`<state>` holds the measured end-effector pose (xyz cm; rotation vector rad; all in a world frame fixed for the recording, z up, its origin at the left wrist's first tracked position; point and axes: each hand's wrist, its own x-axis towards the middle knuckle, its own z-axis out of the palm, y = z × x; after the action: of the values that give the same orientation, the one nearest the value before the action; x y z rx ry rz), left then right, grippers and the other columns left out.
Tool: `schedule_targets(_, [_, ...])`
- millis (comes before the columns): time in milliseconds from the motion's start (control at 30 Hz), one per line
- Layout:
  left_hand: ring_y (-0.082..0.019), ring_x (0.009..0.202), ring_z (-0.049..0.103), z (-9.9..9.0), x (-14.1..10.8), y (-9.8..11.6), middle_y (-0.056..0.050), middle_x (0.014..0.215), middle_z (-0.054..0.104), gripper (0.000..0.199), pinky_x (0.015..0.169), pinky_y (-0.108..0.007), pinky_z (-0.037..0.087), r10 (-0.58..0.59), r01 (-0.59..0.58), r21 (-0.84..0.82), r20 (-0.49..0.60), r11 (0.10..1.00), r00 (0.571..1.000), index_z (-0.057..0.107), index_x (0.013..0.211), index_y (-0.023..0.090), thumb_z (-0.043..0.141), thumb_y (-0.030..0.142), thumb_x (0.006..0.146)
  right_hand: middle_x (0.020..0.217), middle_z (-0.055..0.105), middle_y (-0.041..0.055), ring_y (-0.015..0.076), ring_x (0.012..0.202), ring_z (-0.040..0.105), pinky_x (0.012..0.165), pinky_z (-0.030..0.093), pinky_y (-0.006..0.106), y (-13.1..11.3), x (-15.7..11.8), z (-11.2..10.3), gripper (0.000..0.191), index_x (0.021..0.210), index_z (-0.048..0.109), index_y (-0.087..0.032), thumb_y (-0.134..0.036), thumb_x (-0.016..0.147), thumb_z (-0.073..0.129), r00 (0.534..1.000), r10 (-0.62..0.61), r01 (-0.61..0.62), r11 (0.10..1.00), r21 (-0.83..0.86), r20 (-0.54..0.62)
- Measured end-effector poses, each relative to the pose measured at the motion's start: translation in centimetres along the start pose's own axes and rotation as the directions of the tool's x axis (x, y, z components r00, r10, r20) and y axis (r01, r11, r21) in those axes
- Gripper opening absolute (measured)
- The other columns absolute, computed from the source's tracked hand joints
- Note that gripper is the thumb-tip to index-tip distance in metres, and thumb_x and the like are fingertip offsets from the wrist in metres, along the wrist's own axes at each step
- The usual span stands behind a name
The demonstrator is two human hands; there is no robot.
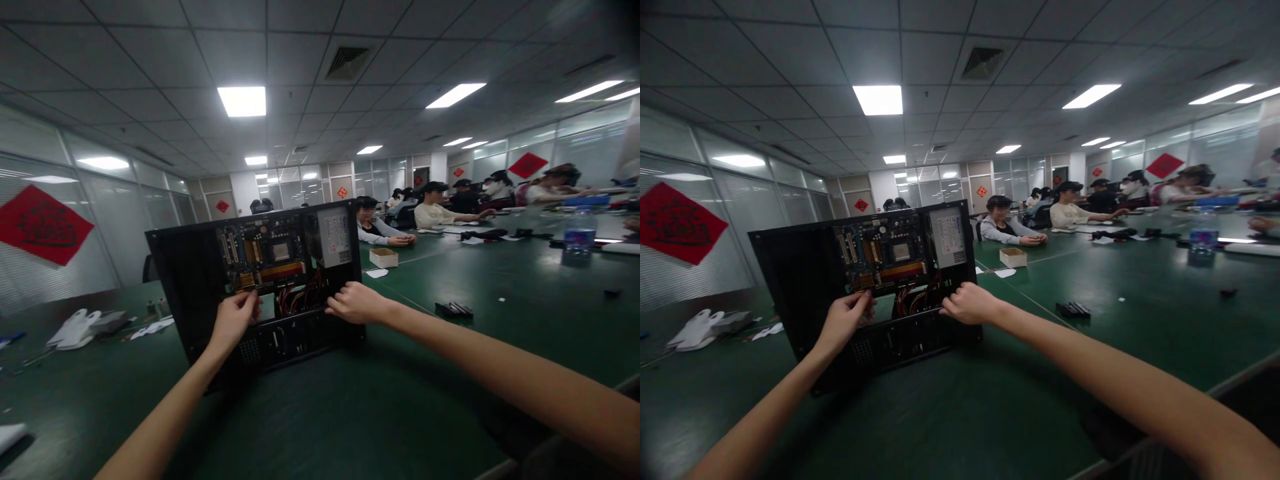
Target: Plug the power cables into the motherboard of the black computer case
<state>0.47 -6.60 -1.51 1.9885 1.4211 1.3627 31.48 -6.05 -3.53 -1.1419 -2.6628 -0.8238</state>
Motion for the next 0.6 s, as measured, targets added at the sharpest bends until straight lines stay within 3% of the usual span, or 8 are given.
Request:
schedule_targets(100, [-0.017, 0.052, 0.058, 0.0, 0.2, 0.3, -0.004, 0.058, 0.062, 0.051, 0.052, -0.026, 0.043, 0.020, -0.022, -0.039, -0.052, 0.999, 0.998, 0.067, 0.071, 0.013, 0.053, 0.060, 0.084, 0.086, 0.070, 0.0123, 0.0174, 0.076, 0.062, 0.073, 0.034, 0.033, 0.2, -1.2, 1.1, 0.038, 0.117, 0.062, -0.013, -0.031, 0.107, 0.030, 0.996, -0.034, 0.029, 0.997, -0.067, -0.079])
schedule_targets(267, [-0.015, 0.048, 0.055, 0.2, 0.5, 0.1, -0.002, 0.051, 0.059, 0.048, 0.052, -0.026, 0.039, 0.080, -0.077, 0.054, -0.061, 0.996, 0.995, 0.066, 0.063, 0.014, 0.052, 0.053, 0.087, 0.081, 0.069, 0.0090, 0.0162, 0.071, 0.060, 0.071, 0.032, 0.033, -0.4, -0.5, 2.3, 0.036, 0.110, 0.064, -0.015, -0.028, 0.106, 0.031, 0.980, -0.025, 0.004, 0.994, -0.106, -0.195])
schedule_targets(433, [-0.015, 0.047, 0.054, -0.6, 3.0, -2.7, -0.002, 0.052, 0.060, 0.051, 0.050, -0.025, 0.037, 0.045, -0.038, 0.076, -0.095, 0.996, 0.994, 0.067, 0.065, 0.014, 0.050, 0.057, 0.087, 0.077, 0.068, 0.0084, 0.0174, 0.068, 0.063, 0.073, 0.037, 0.033, -2.4, 1.2, 2.1, 0.032, 0.110, 0.064, -0.014, -0.025, 0.105, 0.034, 0.975, -0.036, 0.008, 0.992, -0.128, -0.219])
schedule_targets(600, [-0.017, 0.053, 0.057, -2.3, 5.2, -5.7, -0.004, 0.058, 0.064, 0.052, 0.052, -0.026, 0.035, 0.043, 0.003, 0.231, -0.191, 0.973, 0.981, 0.070, 0.071, 0.014, 0.047, 0.058, 0.088, 0.078, 0.070, 0.0120, 0.0197, 0.067, 0.067, 0.074, 0.047, 0.034, -6.9, 3.1, 0.0, 0.032, 0.117, 0.063, -0.007, -0.018, 0.101, 0.037, 0.980, -0.037, 0.003, 0.985, -0.172, -0.195])
